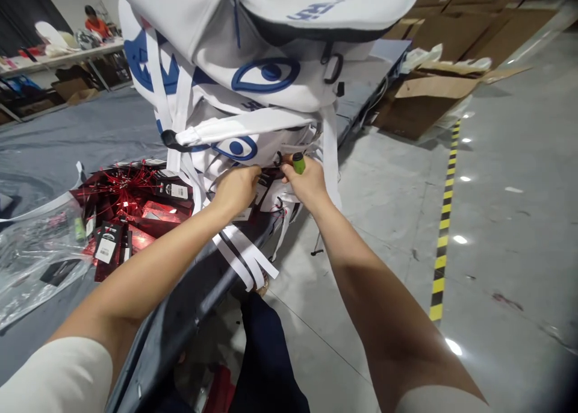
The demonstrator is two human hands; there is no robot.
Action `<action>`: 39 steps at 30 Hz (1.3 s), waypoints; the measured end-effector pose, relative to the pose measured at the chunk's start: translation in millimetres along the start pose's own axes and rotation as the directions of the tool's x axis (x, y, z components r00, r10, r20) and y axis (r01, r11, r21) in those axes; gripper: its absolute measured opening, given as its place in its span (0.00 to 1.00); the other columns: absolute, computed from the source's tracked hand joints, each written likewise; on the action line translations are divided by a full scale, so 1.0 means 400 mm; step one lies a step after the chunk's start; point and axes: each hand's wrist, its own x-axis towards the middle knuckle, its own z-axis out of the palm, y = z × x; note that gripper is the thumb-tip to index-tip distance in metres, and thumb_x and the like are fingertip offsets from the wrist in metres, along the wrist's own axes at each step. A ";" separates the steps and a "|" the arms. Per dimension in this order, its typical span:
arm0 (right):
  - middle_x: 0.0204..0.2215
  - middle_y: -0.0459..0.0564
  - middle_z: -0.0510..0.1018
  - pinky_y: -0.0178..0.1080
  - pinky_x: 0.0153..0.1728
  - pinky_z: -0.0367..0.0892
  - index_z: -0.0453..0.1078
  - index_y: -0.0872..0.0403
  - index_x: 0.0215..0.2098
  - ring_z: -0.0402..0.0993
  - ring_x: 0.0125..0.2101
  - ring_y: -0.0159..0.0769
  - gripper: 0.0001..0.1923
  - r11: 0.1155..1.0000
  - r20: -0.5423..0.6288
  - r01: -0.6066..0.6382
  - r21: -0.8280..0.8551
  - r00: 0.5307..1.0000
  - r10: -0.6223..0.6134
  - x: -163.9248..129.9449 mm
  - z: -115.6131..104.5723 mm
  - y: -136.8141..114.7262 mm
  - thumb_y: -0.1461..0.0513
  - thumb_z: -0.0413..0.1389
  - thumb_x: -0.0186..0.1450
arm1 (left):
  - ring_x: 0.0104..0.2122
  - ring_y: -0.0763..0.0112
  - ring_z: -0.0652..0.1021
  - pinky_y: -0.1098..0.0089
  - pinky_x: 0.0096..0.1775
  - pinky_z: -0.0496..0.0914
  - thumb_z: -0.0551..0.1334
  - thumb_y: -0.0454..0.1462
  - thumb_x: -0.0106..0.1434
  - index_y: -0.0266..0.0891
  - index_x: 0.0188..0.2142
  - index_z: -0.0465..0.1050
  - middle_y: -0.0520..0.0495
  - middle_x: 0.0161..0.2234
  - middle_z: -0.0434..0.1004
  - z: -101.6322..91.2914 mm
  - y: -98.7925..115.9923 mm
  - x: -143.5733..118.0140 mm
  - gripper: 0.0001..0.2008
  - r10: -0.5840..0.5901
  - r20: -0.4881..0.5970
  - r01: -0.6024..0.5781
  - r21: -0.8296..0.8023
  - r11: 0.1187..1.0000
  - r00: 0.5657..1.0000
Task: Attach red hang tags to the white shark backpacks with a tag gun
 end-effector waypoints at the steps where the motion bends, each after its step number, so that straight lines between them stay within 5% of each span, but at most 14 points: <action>1: 0.20 0.40 0.72 0.33 0.21 0.64 0.72 0.53 0.30 0.71 0.18 0.31 0.02 1.000 -0.017 0.002 -0.022 1.000 -0.003 0.002 -0.003 -0.001 0.62 0.60 0.58 | 0.39 0.57 0.79 0.65 0.42 0.69 0.56 0.33 0.66 0.39 0.44 0.79 0.42 0.37 0.81 0.000 0.002 0.013 0.13 0.006 -0.004 -0.006 -0.061 0.998 1.000; 4: 0.20 0.41 0.74 0.30 0.18 0.63 0.69 0.53 0.26 0.70 0.17 0.30 0.05 0.999 -0.108 -0.042 0.010 0.993 0.043 0.004 -0.019 -0.011 0.62 0.60 0.58 | 0.35 0.63 0.79 0.68 0.40 0.70 0.58 0.34 0.65 0.36 0.44 0.77 0.45 0.33 0.79 -0.009 -0.008 0.051 0.11 0.036 0.133 0.018 -0.383 0.923 0.990; 7: 0.25 0.45 0.78 0.27 0.15 0.58 0.68 0.54 0.28 0.71 0.17 0.27 0.05 0.966 -0.195 -0.152 0.208 0.961 0.194 -0.001 -0.033 -0.031 0.61 0.59 0.59 | 0.39 0.66 0.78 0.70 0.41 0.71 0.63 0.37 0.61 0.35 0.51 0.72 0.45 0.39 0.78 -0.022 -0.042 0.064 0.18 0.237 0.299 0.046 -0.703 0.709 0.925; 10: 0.32 0.50 0.81 0.25 0.12 0.52 0.66 0.54 0.30 0.75 0.21 0.28 0.08 0.882 -0.172 -0.191 0.430 0.942 0.288 -0.005 -0.030 -0.055 0.59 0.59 0.58 | 0.45 0.64 0.76 0.69 0.45 0.72 0.68 0.35 0.53 0.37 0.55 0.67 0.43 0.47 0.76 -0.014 -0.076 0.048 0.29 0.313 0.215 -0.009 -0.812 0.584 0.925; 13: 0.35 0.52 0.81 0.25 0.13 0.53 0.64 0.53 0.31 0.78 0.24 0.31 0.11 0.851 -0.146 -0.127 0.510 0.962 0.231 -0.006 -0.015 -0.085 0.57 0.60 0.57 | 0.41 0.67 0.76 0.70 0.42 0.71 0.66 0.34 0.55 0.37 0.49 0.69 0.46 0.41 0.76 0.021 -0.086 0.025 0.21 0.148 0.041 -0.058 -0.792 0.608 0.988; 17: 0.31 0.48 0.81 0.29 0.19 0.64 0.67 0.53 0.31 0.77 0.24 0.31 0.10 0.959 -0.173 0.076 0.272 0.985 -0.029 -0.018 0.001 -0.108 0.55 0.60 0.59 | 0.36 0.69 0.77 0.70 0.40 0.70 0.63 0.37 0.62 0.37 0.39 0.74 0.47 0.36 0.77 0.066 -0.065 0.009 0.07 0.045 -0.205 -0.187 -0.756 0.627 0.978; 19: 0.29 0.47 0.80 0.33 0.25 0.69 0.70 0.52 0.31 0.77 0.23 0.33 0.09 0.979 -0.111 0.182 0.092 0.979 -0.171 -0.026 -0.001 -0.101 0.55 0.60 0.61 | 0.37 0.68 0.77 0.69 0.41 0.70 0.62 0.38 0.65 0.38 0.39 0.77 0.47 0.36 0.79 0.071 -0.052 0.008 0.07 0.076 -0.293 -0.273 -0.725 0.632 0.953; 22: 0.27 0.47 0.80 0.36 0.28 0.70 0.73 0.51 0.33 0.76 0.24 0.35 0.09 0.950 0.010 0.277 -0.143 0.960 -0.278 -0.029 -0.015 -0.079 0.54 0.57 0.64 | 0.44 0.64 0.77 0.64 0.48 0.68 0.61 0.38 0.67 0.41 0.39 0.80 0.45 0.41 0.80 0.061 -0.039 0.016 0.08 0.245 -0.437 -0.448 -0.455 0.769 0.865; 24: 0.30 0.49 0.81 0.38 0.34 0.72 0.74 0.51 0.35 0.77 0.28 0.38 0.08 0.904 0.088 0.325 -0.276 0.946 -0.313 -0.026 -0.029 -0.071 0.58 0.54 0.65 | 0.47 0.61 0.75 0.60 0.51 0.65 0.61 0.38 0.68 0.44 0.39 0.81 0.45 0.44 0.80 0.053 -0.033 0.024 0.08 0.361 -0.478 -0.508 -0.221 0.833 0.801; 26: 0.35 0.51 0.82 0.40 0.40 0.71 0.74 0.52 0.37 0.79 0.37 0.41 0.10 0.835 0.208 0.397 -0.382 0.917 -0.341 -0.023 -0.042 -0.074 0.65 0.51 0.64 | 0.46 0.61 0.75 0.60 0.52 0.64 0.59 0.36 0.69 0.44 0.39 0.81 0.45 0.43 0.81 0.048 -0.027 0.032 0.09 0.400 -0.471 -0.519 -0.154 0.841 0.786; 29: 0.41 0.53 0.82 0.40 0.46 0.70 0.75 0.53 0.41 0.78 0.44 0.42 0.19 0.762 0.369 0.475 -0.441 0.869 -0.328 -0.024 -0.057 -0.089 0.72 0.48 0.58 | 0.41 0.66 0.77 0.65 0.46 0.68 0.57 0.35 0.69 0.42 0.40 0.79 0.46 0.39 0.81 0.046 -0.018 0.043 0.10 0.347 -0.428 -0.493 -0.297 0.818 0.834; 32: 0.39 0.50 0.82 0.39 0.45 0.70 0.76 0.52 0.38 0.78 0.43 0.40 0.19 0.826 0.379 0.441 -0.351 0.874 -0.305 -0.020 -0.065 -0.100 0.73 0.49 0.55 | 0.34 0.70 0.77 0.70 0.39 0.70 0.59 0.37 0.67 0.40 0.38 0.79 0.48 0.35 0.81 0.047 -0.014 0.054 0.08 0.191 -0.305 -0.342 -0.586 0.735 0.933; 36: 0.25 0.45 0.80 0.35 0.27 0.72 0.72 0.52 0.35 0.78 0.25 0.35 0.05 0.993 0.232 0.115 -0.002 0.966 -0.111 0.004 -0.052 -0.105 0.62 0.56 0.59 | 0.24 0.75 0.73 0.74 0.28 0.67 0.65 0.41 0.60 0.38 0.34 0.77 0.50 0.30 0.79 0.048 -0.017 0.075 0.08 0.070 -0.146 -0.161 -0.823 0.545 0.987; 39: 0.21 0.43 0.78 0.31 0.16 0.66 0.66 0.52 0.33 0.73 0.18 0.32 0.13 0.947 0.117 -0.109 0.302 0.990 0.076 0.024 -0.029 -0.112 0.55 0.63 0.56 | 0.19 0.79 0.68 0.75 0.23 0.62 0.66 0.40 0.56 0.37 0.33 0.75 0.51 0.27 0.78 0.044 -0.019 0.085 0.08 -0.016 -0.065 -0.051 -0.898 0.437 0.998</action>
